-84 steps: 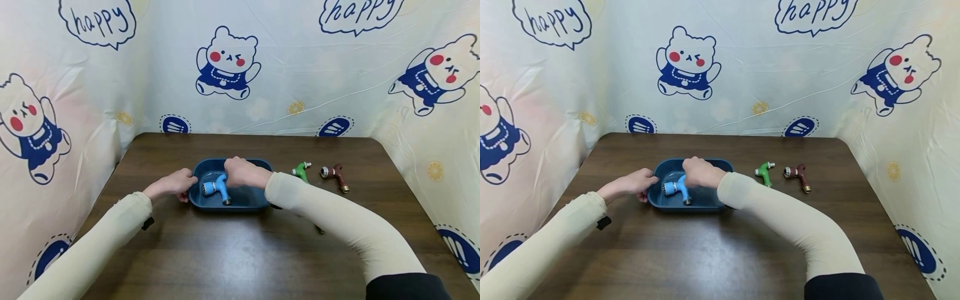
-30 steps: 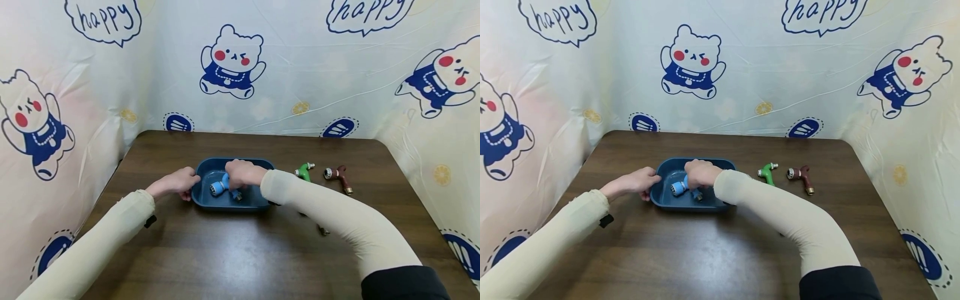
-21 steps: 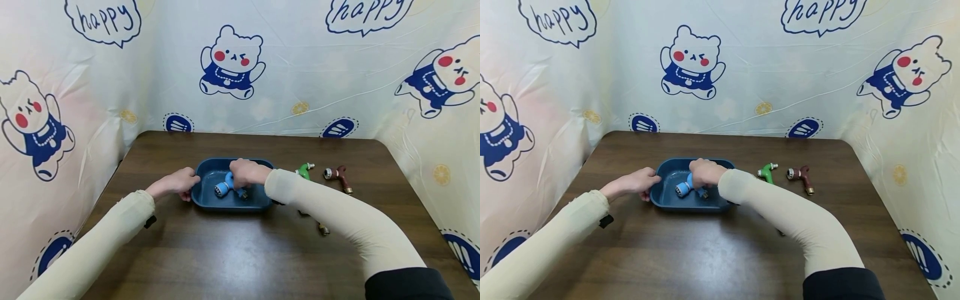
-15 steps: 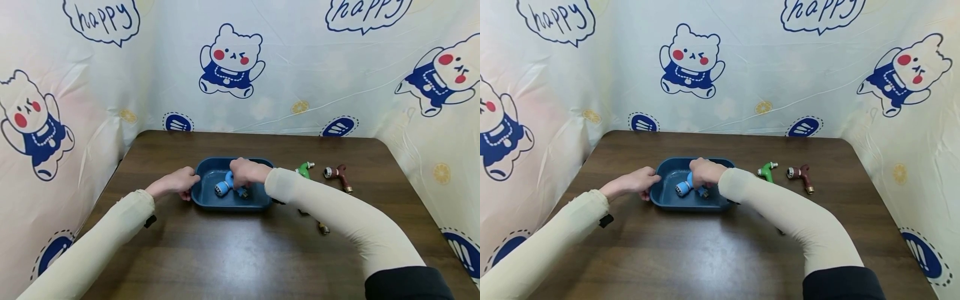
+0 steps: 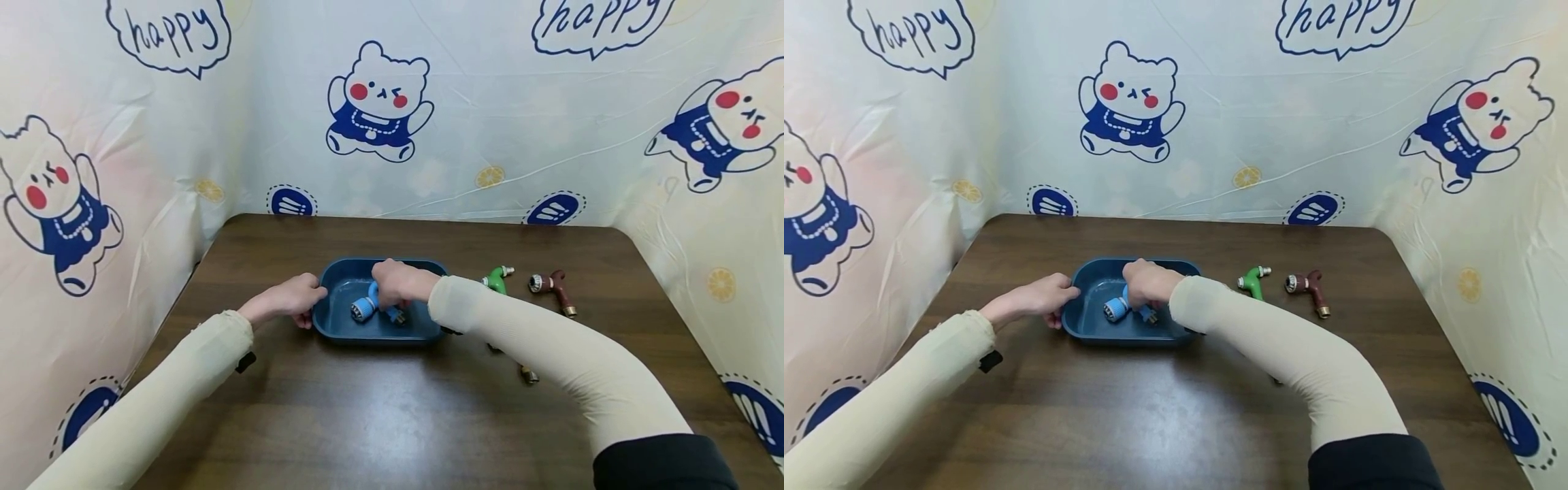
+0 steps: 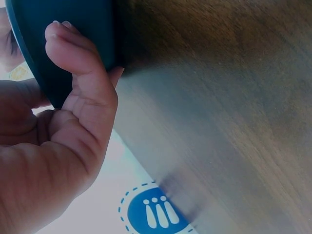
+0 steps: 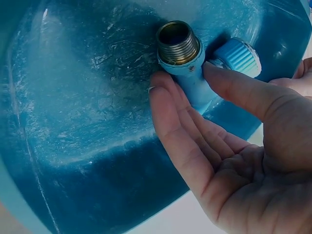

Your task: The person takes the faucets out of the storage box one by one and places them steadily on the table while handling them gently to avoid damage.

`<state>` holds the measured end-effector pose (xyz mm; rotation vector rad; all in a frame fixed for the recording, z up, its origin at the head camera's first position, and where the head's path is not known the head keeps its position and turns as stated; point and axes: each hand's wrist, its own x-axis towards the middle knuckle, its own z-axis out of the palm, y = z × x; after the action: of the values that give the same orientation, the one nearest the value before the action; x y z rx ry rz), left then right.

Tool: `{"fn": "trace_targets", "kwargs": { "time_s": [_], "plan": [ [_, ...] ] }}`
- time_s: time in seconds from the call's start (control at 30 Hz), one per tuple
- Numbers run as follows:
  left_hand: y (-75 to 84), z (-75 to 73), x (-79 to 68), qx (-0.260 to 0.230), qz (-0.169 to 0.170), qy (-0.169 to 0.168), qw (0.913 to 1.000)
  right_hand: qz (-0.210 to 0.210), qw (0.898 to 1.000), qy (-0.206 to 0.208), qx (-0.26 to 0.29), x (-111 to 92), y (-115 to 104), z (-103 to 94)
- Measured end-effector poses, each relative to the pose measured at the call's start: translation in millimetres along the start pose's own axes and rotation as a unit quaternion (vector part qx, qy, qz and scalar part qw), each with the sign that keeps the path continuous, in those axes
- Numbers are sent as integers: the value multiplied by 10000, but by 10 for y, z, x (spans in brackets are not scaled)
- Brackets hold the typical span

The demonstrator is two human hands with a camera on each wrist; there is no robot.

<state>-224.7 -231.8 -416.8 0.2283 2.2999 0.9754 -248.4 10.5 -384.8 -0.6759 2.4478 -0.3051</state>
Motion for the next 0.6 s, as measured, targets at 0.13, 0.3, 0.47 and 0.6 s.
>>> {"fn": "trace_targets", "kwargs": {
  "time_s": [0.13,0.3,0.47,0.6],
  "plan": [
    [-205,-36,186,16,82,-142,9999,59,10000,-24,38,-5,-3,1],
    [-270,-35,243,27,10,-129,9999,185,9998,-80,45,21,-24,13],
    [-99,-26,93,-14,-49,-119,9999,193,9998,-82,48,33,-28,27],
    [-164,-35,141,17,38,-112,9999,166,9998,-43,85,27,-12,25]
  ]
}}
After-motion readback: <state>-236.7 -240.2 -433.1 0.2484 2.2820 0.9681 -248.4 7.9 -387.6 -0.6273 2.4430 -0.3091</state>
